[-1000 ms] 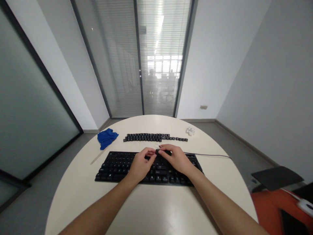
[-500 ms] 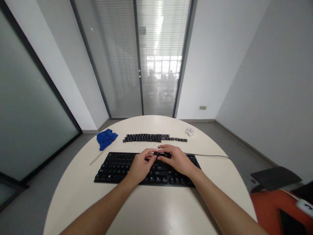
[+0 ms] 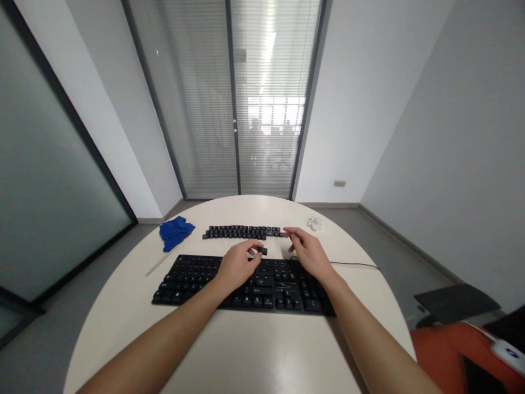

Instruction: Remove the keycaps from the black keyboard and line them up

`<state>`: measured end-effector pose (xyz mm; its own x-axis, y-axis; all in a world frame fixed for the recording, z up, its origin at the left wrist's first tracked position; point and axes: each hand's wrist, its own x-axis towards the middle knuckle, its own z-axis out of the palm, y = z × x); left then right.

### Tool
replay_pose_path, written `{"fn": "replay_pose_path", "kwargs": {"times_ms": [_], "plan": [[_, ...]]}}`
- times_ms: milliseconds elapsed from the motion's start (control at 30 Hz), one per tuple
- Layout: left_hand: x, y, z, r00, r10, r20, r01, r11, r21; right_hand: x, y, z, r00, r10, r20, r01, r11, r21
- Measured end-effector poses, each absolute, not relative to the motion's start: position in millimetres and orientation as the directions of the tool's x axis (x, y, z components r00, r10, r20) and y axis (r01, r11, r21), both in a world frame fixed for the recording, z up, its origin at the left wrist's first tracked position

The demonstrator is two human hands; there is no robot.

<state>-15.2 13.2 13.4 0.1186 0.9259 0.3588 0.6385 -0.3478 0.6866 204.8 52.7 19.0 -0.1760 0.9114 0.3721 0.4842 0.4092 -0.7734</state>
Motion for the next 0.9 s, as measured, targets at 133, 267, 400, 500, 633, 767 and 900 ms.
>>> {"fn": "replay_pose_path", "kwargs": {"times_ms": [133, 267, 400, 500, 633, 767, 900], "plan": [[-5, 46, 16, 0.144, 0.915, 0.376, 0.750, -0.349, 0.561, 209, 57, 18, -0.148, 0.900, 0.409, 0.418, 0.432, -0.799], [5, 77, 15, 0.249, 0.882, 0.400, 0.798, -0.421, 0.431, 213, 63, 16, -0.130, 0.903, 0.409, 0.381, 0.426, -0.821], [11, 98, 9, 0.326, 0.850, 0.414, 0.791, -0.485, 0.372, 215, 66, 16, -0.080, 0.904, 0.421, 0.380, 0.418, -0.825], [13, 105, 3, 0.352, 0.839, 0.416, 0.795, -0.502, 0.340, 214, 64, 17, -0.051, 0.900, 0.433, 0.389, 0.417, -0.821], [13, 108, -4, 0.332, 0.843, 0.423, 0.817, -0.482, 0.318, 213, 63, 17, -0.024, 0.898, 0.439, 0.391, 0.413, -0.823], [12, 110, -8, 0.329, 0.844, 0.424, 0.826, -0.475, 0.304, 213, 64, 18, -0.001, 0.902, 0.432, 0.408, 0.395, -0.823], [13, 111, -11, 0.331, 0.846, 0.417, 0.835, -0.469, 0.289, 213, 60, 21, 0.015, 0.901, 0.433, 0.433, 0.384, -0.815]]}}
